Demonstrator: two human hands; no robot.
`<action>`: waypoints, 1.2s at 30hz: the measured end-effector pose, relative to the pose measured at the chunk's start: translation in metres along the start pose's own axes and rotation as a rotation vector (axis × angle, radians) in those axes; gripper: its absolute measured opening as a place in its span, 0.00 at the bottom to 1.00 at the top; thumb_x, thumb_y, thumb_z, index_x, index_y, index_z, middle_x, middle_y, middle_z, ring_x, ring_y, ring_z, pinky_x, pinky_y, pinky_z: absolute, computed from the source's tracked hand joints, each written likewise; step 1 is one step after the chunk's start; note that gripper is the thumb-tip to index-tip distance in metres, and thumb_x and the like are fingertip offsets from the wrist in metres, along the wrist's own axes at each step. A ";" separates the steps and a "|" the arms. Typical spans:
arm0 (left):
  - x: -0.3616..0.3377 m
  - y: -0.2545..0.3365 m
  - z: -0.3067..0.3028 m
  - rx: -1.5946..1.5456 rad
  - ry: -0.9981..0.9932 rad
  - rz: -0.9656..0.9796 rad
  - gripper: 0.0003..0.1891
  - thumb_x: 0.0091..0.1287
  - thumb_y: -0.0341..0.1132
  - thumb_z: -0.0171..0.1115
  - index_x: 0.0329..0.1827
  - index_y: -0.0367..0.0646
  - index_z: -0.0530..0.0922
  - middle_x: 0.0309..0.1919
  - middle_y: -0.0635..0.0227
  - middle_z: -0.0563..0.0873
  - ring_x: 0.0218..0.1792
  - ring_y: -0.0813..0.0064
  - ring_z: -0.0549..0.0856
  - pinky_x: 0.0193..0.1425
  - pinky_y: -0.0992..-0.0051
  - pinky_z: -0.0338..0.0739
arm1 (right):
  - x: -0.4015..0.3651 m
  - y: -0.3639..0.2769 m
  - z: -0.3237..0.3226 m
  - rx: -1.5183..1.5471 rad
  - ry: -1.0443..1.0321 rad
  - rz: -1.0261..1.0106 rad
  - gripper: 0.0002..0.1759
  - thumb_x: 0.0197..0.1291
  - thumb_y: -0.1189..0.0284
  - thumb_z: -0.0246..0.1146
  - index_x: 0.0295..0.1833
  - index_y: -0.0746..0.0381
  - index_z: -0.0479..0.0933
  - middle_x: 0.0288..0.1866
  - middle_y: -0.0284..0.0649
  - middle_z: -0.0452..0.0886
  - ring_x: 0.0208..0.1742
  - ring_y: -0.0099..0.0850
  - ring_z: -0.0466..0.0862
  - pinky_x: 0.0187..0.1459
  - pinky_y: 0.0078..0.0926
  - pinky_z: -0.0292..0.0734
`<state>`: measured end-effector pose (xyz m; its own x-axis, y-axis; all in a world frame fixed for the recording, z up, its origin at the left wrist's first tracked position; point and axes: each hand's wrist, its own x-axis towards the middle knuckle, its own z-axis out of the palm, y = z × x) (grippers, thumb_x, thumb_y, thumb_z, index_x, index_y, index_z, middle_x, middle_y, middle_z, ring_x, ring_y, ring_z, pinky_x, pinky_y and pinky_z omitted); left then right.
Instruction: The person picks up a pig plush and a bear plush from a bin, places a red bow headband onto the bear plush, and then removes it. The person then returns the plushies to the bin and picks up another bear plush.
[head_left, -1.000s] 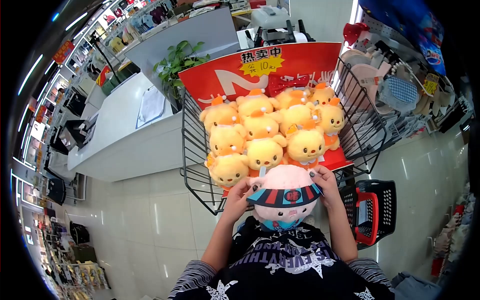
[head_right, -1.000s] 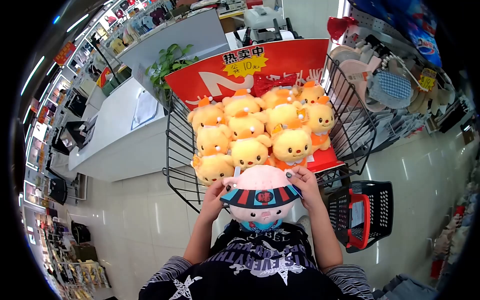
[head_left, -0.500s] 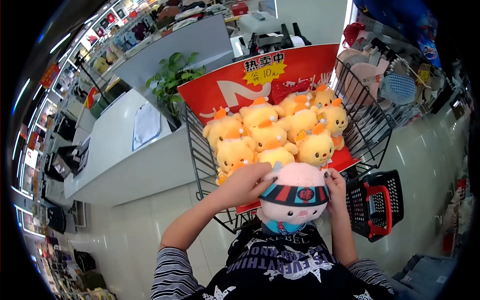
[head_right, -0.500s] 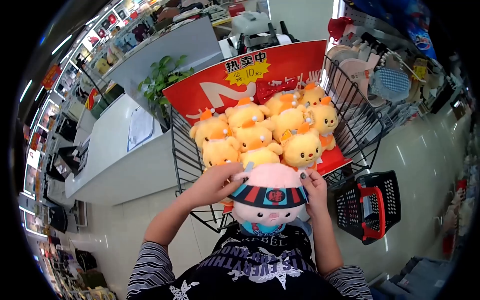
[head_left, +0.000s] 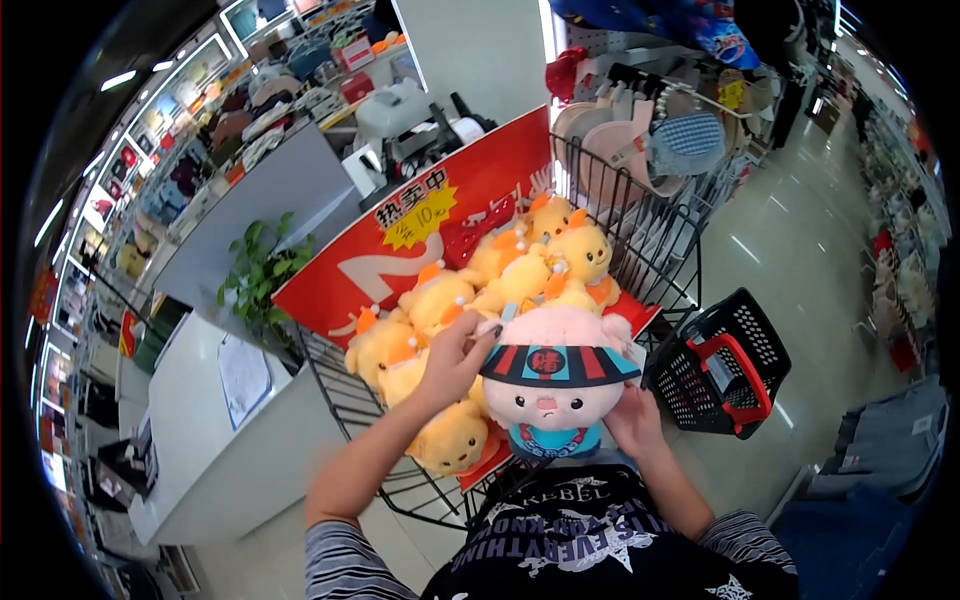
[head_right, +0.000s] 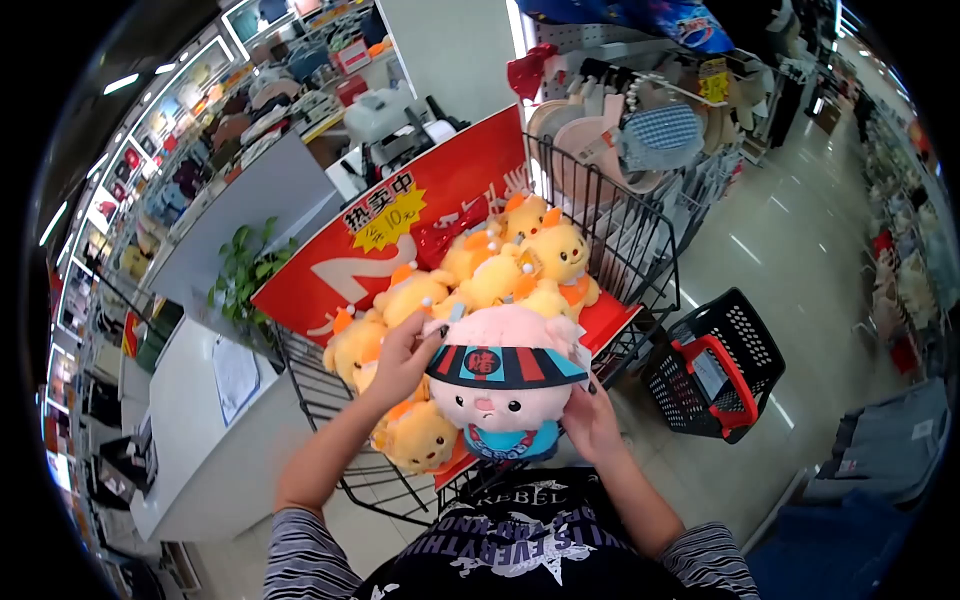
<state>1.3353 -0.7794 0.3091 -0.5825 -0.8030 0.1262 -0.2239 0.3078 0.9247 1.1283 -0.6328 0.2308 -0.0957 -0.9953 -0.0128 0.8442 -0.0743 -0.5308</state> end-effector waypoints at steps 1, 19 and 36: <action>0.001 -0.005 0.005 -0.085 0.087 0.054 0.06 0.62 0.31 0.53 0.31 0.37 0.69 0.19 0.75 0.70 0.19 0.90 0.70 0.22 0.85 0.64 | 0.002 -0.001 0.007 0.003 0.009 -0.022 0.43 0.50 0.55 0.61 0.67 0.60 0.49 0.65 0.38 0.59 0.64 0.32 0.60 0.63 0.31 0.56; 0.013 -0.032 -0.002 -0.316 -0.234 -0.423 0.05 0.64 0.33 0.50 0.34 0.41 0.71 0.27 0.78 0.73 0.29 0.90 0.71 0.32 0.86 0.66 | 0.029 -0.017 -0.002 -0.613 0.126 -0.078 0.17 0.63 0.63 0.51 0.52 0.62 0.66 0.40 0.31 0.74 0.35 0.16 0.74 0.37 0.12 0.70; 0.003 -0.024 0.028 -0.215 0.166 -0.047 0.08 0.69 0.38 0.42 0.42 0.42 0.61 0.31 0.71 0.66 0.31 0.83 0.66 0.38 0.84 0.64 | 0.029 -0.009 0.045 -0.155 0.224 -0.071 0.30 0.57 0.70 0.44 0.67 0.52 0.49 0.66 0.40 0.56 0.65 0.31 0.60 0.62 0.30 0.57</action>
<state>1.3172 -0.7748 0.2777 -0.4351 -0.8921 0.1218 -0.0668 0.1669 0.9837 1.1414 -0.6641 0.2731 -0.2800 -0.9484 -0.1490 0.7420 -0.1154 -0.6604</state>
